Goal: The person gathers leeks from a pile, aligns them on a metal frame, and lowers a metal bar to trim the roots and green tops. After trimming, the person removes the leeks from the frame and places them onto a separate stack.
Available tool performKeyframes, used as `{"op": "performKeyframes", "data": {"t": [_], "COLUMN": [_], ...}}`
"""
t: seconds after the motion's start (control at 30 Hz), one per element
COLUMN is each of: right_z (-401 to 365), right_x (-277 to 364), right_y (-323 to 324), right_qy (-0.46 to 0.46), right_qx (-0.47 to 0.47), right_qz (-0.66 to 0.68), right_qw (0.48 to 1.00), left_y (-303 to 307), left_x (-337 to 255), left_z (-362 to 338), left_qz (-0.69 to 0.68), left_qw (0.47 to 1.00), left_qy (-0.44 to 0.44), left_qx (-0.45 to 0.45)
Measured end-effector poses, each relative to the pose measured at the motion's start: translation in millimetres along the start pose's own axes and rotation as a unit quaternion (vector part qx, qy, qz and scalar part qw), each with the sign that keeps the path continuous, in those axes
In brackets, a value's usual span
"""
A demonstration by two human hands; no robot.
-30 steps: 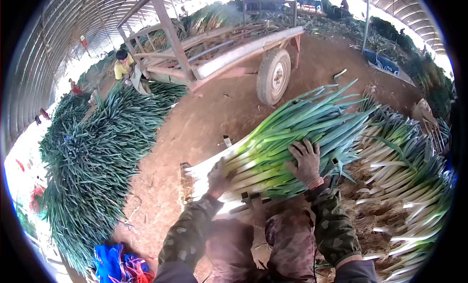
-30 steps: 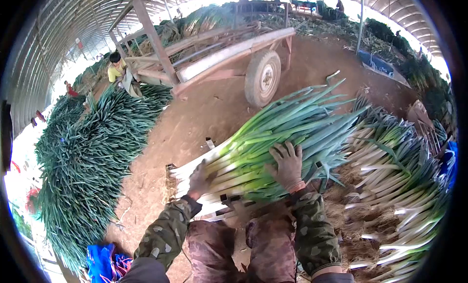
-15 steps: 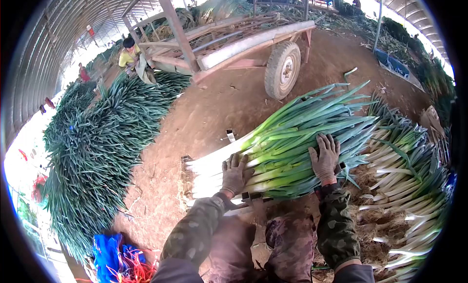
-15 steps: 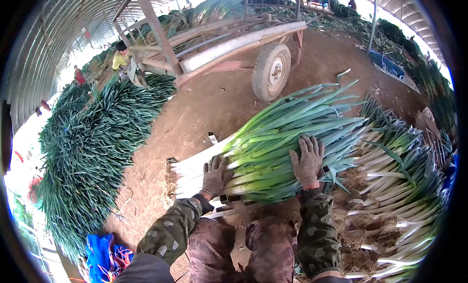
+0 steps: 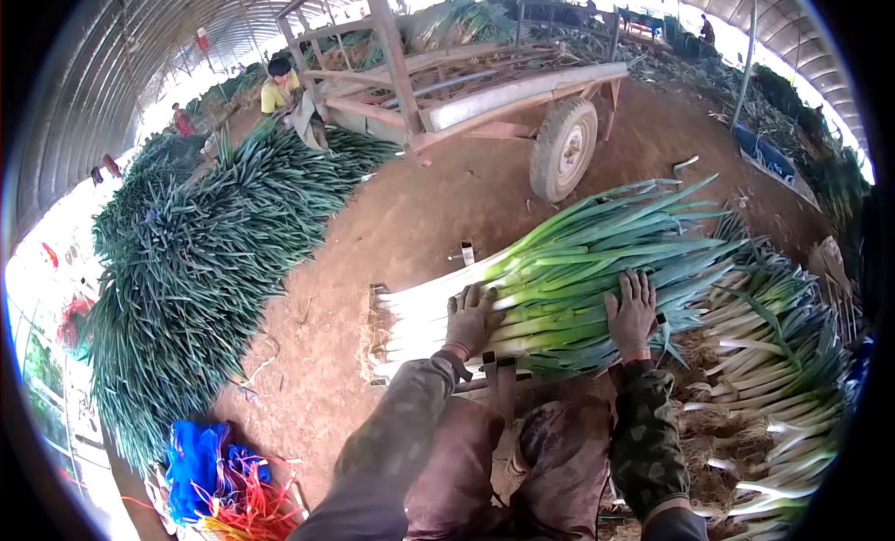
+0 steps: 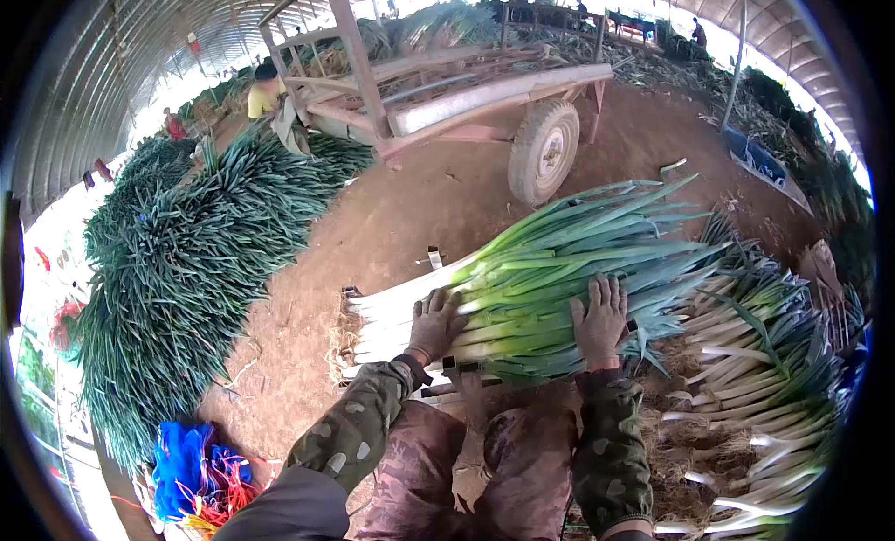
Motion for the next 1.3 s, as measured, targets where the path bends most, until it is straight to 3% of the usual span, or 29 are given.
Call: {"op": "performKeyframes", "data": {"t": [0.13, 0.33, 0.57, 0.67, 0.8, 1.0, 1.1, 1.3], "right_z": [11, 48, 49, 48, 46, 60, 64, 48], "right_x": [11, 96, 81, 81, 81, 86, 89, 77], "right_y": [25, 61, -17, -12, -11, -2, 20, -5], "right_qy": [-0.019, 0.149, 0.089, 0.085, 0.090, 0.079, 0.103, 0.070], "right_qx": [0.026, 0.047, 0.231, 0.237, 0.222, 0.244, 0.129, 0.230], "right_qz": [0.032, 0.021, -0.020, -0.003, -0.004, 0.001, 0.012, 0.023], "right_qw": [0.999, 0.987, 0.969, 0.968, 0.971, 0.966, 0.986, 0.970], "left_y": [-5, -6, -6, -4, -13, -1, -5, -10], "left_x": [3, 4, 4, 14, 28, 18, 19, 20], "left_z": [-1, -1, 1, 0, 11, 9, 10, 8], "left_qz": [0.012, 0.011, 0.010, -0.043, 0.017, -0.004, 0.006, 0.018], "left_qw": [1.000, 1.000, 1.000, 0.994, 0.985, 0.981, 0.984, 0.985], "left_qy": [-0.003, -0.010, 0.010, 0.069, 0.169, 0.174, 0.163, 0.160], "left_qx": [-0.020, -0.011, 0.022, -0.079, 0.037, 0.081, 0.071, 0.065]}}
Point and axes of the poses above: each hand's wrist, its own z-axis towards the middle knuckle, its own y-axis out of the back of the hand, x = y × z, the point moved 5 cm from there along z, towards the middle knuckle, and after that the axes turned 4 degrees about x, right-handed, at the moved point
